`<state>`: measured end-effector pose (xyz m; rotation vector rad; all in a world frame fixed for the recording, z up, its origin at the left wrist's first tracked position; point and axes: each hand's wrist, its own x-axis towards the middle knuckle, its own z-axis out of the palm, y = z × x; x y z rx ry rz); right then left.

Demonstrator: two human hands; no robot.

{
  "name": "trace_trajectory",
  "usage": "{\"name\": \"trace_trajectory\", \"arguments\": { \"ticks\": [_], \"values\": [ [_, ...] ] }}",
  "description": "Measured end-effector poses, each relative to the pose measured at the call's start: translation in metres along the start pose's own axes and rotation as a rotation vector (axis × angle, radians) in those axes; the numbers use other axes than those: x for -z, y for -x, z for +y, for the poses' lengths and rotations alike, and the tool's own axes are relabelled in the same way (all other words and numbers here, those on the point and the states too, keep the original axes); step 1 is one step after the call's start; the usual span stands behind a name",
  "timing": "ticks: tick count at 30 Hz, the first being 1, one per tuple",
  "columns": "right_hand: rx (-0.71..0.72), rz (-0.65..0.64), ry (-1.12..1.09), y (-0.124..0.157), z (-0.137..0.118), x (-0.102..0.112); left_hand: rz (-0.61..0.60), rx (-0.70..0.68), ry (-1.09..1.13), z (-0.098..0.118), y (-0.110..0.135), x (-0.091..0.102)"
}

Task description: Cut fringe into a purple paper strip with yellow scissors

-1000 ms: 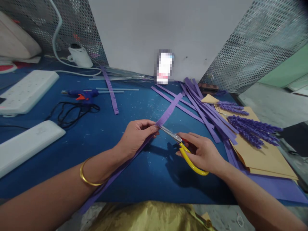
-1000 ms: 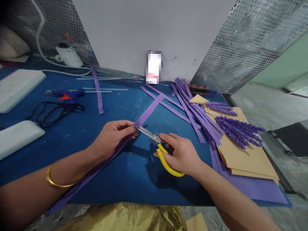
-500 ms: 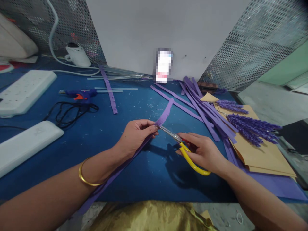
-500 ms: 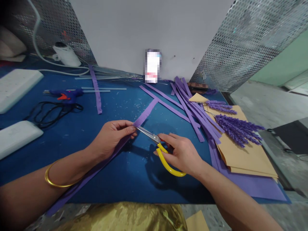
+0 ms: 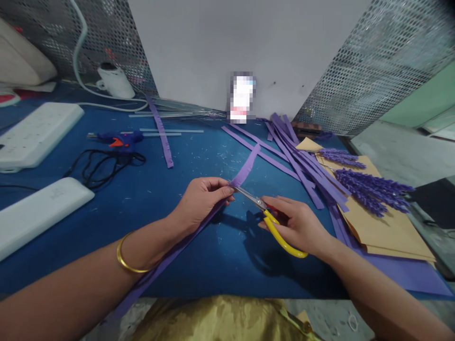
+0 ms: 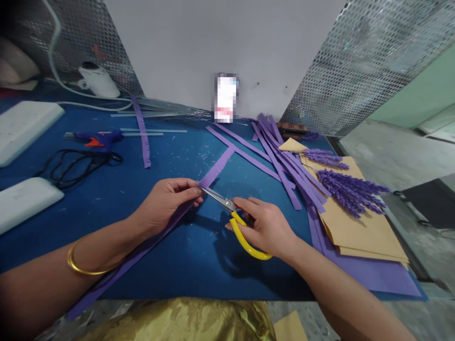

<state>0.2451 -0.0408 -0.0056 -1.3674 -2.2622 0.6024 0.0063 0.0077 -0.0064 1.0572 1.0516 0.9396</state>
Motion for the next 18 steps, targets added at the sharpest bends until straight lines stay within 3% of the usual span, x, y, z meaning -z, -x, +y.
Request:
{"name": "trace_trajectory", "arguments": {
  "ticks": [13, 18],
  "values": [
    [-0.028, 0.002, -0.033, 0.0003, -0.0013, 0.0021, -0.030, -0.008, 0.000, -0.0021, -0.0002, 0.0018],
    [-0.039, -0.005, -0.046, 0.0003, -0.0018, 0.0023, 0.012, -0.047, -0.095, 0.0002, 0.0022, -0.0001]
  ]
}}
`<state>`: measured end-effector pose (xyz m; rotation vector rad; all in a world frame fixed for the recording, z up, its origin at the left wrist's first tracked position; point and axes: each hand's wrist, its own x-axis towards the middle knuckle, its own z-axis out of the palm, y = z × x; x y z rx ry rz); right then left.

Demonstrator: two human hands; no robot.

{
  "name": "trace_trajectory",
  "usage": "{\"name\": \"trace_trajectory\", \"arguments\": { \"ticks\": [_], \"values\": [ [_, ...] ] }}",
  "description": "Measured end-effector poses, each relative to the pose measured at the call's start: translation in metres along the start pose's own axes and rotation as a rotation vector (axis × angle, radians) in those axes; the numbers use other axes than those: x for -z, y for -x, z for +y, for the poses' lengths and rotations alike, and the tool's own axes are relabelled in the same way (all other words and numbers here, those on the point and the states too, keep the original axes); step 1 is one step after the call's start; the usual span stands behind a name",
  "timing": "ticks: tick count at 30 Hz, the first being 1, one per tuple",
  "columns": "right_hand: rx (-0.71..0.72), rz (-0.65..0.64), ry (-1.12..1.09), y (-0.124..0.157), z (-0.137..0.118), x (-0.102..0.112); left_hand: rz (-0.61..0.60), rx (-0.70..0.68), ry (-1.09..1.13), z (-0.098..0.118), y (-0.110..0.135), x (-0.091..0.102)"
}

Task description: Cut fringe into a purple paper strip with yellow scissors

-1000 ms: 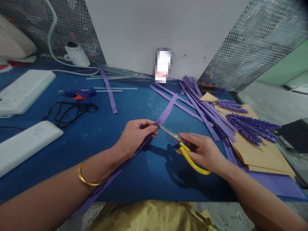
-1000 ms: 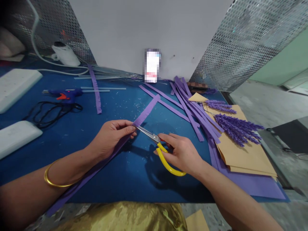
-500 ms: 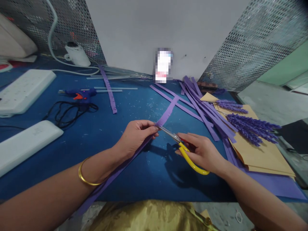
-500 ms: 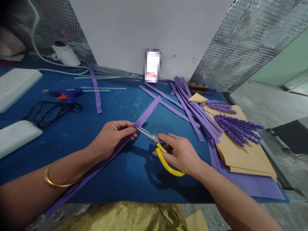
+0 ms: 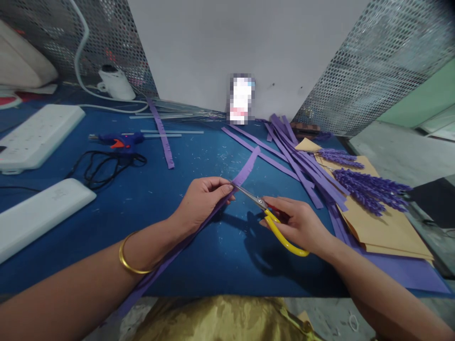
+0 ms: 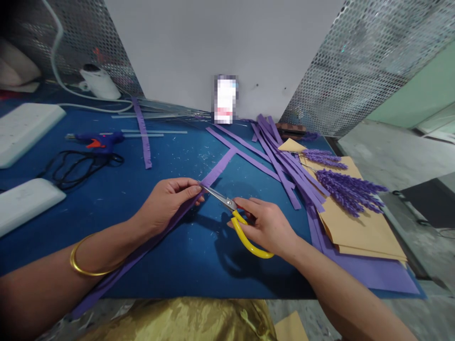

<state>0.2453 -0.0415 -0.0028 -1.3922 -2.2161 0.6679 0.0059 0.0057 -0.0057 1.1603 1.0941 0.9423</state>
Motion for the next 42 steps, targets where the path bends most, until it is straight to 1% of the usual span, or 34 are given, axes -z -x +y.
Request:
{"name": "trace_trajectory", "arguments": {
  "ticks": [3, 6, 8, 12, 15, 18, 21, 24, 26, 29, 32, 34, 36, 39, 42],
  "values": [
    [-0.003, -0.015, -0.021, 0.000, 0.002, -0.001, 0.016, -0.012, -0.034, 0.001, 0.001, -0.001],
    [-0.031, -0.027, -0.085, 0.000, 0.004, -0.002, -0.003, 0.006, 0.013, 0.001, -0.001, 0.000],
    [-0.069, -0.049, -0.167, 0.000, 0.006, -0.002, -0.033, 0.045, 0.096, 0.000, -0.002, 0.001],
    [-0.154, -0.124, -0.370, -0.001, 0.006, -0.002, -0.110, 0.173, 0.263, -0.002, -0.005, 0.003],
    [-0.188, -0.145, -0.454, -0.003, 0.007, -0.003, -0.117, 0.189, 0.289, -0.003, -0.006, 0.002],
    [-0.183, -0.133, -0.444, -0.003, 0.010, -0.006, -0.075, 0.178, 0.269, -0.003, -0.005, 0.002],
    [-0.156, -0.094, -0.379, -0.002, 0.014, -0.009, -0.026, 0.168, 0.236, -0.001, -0.003, 0.001],
    [-0.150, -0.063, -0.341, -0.002, 0.014, -0.009, -0.007, 0.145, 0.201, 0.000, -0.003, 0.001],
    [-0.162, -0.085, -0.368, -0.002, 0.012, -0.006, -0.019, 0.175, 0.226, 0.001, -0.004, 0.002],
    [-0.182, -0.159, -0.458, -0.003, 0.008, -0.003, -0.066, 0.254, 0.322, 0.002, -0.005, 0.003],
    [-0.200, -0.173, -0.500, -0.005, 0.008, -0.003, -0.087, 0.261, 0.361, 0.000, -0.005, 0.003],
    [-0.206, -0.151, -0.480, -0.005, 0.009, -0.006, -0.086, 0.243, 0.342, -0.001, -0.005, 0.003],
    [-0.181, -0.115, -0.412, -0.004, 0.010, -0.008, -0.072, 0.219, 0.297, -0.002, -0.005, 0.003],
    [-0.101, -0.047, -0.220, -0.003, 0.011, -0.008, -0.029, 0.150, 0.220, -0.002, -0.005, 0.003],
    [-0.043, -0.016, -0.049, -0.002, 0.008, -0.004, -0.004, 0.096, 0.183, 0.000, -0.004, 0.002]
  ]
}}
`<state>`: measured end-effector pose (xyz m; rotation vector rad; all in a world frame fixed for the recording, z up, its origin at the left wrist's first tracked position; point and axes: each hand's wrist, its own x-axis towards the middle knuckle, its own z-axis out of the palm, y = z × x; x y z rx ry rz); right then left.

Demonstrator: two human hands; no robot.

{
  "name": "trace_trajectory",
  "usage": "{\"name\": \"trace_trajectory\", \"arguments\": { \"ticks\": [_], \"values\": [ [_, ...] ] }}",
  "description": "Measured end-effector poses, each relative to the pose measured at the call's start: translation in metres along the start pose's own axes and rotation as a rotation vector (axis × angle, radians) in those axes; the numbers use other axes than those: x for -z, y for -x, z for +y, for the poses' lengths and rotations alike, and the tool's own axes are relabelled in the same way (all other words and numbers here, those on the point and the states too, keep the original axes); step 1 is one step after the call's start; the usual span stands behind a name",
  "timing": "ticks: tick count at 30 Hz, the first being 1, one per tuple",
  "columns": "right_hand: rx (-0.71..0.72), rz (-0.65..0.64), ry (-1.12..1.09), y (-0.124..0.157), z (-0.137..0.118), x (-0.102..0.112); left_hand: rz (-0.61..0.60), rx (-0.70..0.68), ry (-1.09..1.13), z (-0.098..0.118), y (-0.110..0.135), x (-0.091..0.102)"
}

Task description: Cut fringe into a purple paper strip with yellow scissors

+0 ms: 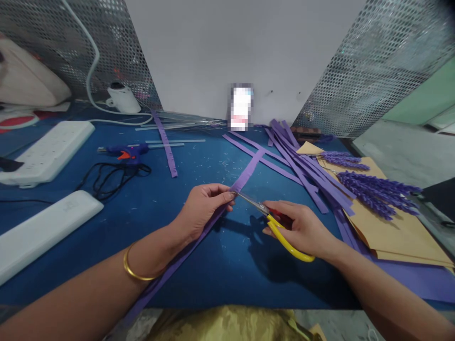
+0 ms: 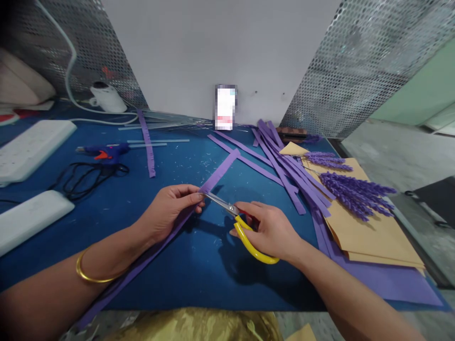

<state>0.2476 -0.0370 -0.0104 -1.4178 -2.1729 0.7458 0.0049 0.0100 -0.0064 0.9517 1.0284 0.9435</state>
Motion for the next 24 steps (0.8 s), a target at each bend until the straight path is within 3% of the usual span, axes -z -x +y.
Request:
{"name": "trace_trajectory", "arguments": {
  "ticks": [6, 24],
  "values": [
    [0.027, 0.022, 0.109, -0.0003, -0.0057, 0.0032, 0.018, -0.017, -0.035, 0.0017, 0.0010, -0.0010],
    [0.088, 0.016, 0.110, 0.0024, -0.0064, 0.0072, 0.001, -0.033, -0.062, -0.0024, 0.0002, 0.0016]
  ]
}}
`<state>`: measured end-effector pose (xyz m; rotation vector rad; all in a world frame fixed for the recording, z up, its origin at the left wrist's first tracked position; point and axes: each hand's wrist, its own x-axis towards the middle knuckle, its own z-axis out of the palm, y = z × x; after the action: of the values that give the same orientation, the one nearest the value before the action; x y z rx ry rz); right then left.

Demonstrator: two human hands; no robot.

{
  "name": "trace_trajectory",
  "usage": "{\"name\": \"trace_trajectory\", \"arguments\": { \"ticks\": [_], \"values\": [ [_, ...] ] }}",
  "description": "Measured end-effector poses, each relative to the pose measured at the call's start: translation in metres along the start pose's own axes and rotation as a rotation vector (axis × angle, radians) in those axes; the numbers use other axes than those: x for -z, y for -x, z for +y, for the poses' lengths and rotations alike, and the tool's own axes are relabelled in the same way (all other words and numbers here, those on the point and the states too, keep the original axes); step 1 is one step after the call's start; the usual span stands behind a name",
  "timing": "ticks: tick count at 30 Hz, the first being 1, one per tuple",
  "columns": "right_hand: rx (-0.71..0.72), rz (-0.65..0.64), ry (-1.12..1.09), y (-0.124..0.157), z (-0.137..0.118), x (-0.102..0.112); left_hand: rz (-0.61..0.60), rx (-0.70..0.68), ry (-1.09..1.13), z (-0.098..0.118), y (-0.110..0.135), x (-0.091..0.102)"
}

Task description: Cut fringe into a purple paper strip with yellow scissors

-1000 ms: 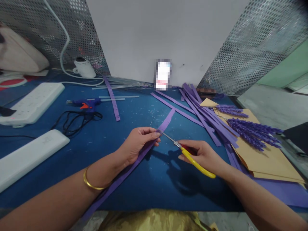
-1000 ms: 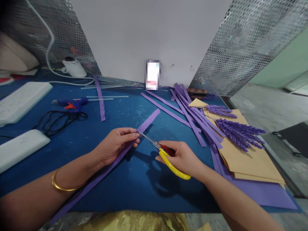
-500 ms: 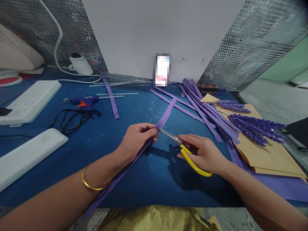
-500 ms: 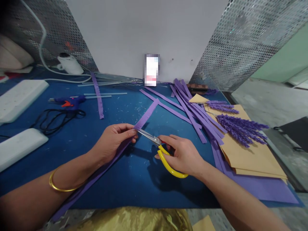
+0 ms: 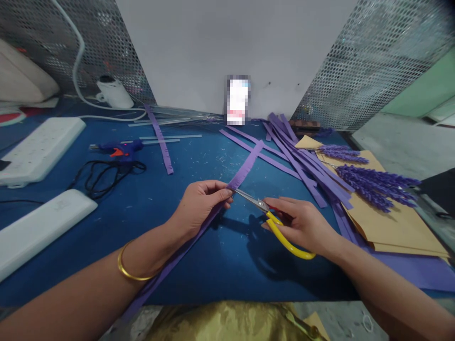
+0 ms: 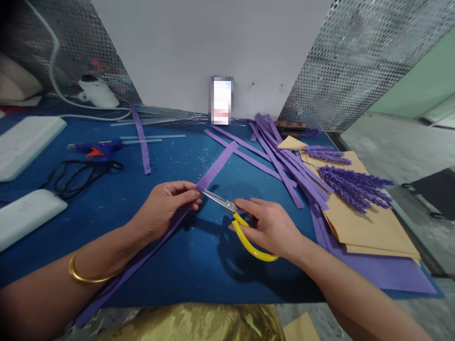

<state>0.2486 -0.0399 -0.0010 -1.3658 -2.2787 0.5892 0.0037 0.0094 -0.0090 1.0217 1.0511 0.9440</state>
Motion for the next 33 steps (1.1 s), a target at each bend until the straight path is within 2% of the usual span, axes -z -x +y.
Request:
{"name": "trace_trajectory", "arguments": {
  "ticks": [10, 23, 33],
  "values": [
    [-0.014, 0.009, -0.014, -0.0003, -0.0009, -0.0057, -0.018, -0.001, 0.027, 0.0016, -0.0009, -0.0007],
    [-0.020, -0.007, -0.044, 0.0001, -0.0031, -0.0010, -0.023, 0.013, 0.043, 0.0012, 0.0012, -0.0021],
    [-0.042, -0.038, -0.073, -0.0021, -0.0017, -0.0040, -0.018, -0.035, -0.056, 0.0021, 0.0018, -0.0017]
  ]
}}
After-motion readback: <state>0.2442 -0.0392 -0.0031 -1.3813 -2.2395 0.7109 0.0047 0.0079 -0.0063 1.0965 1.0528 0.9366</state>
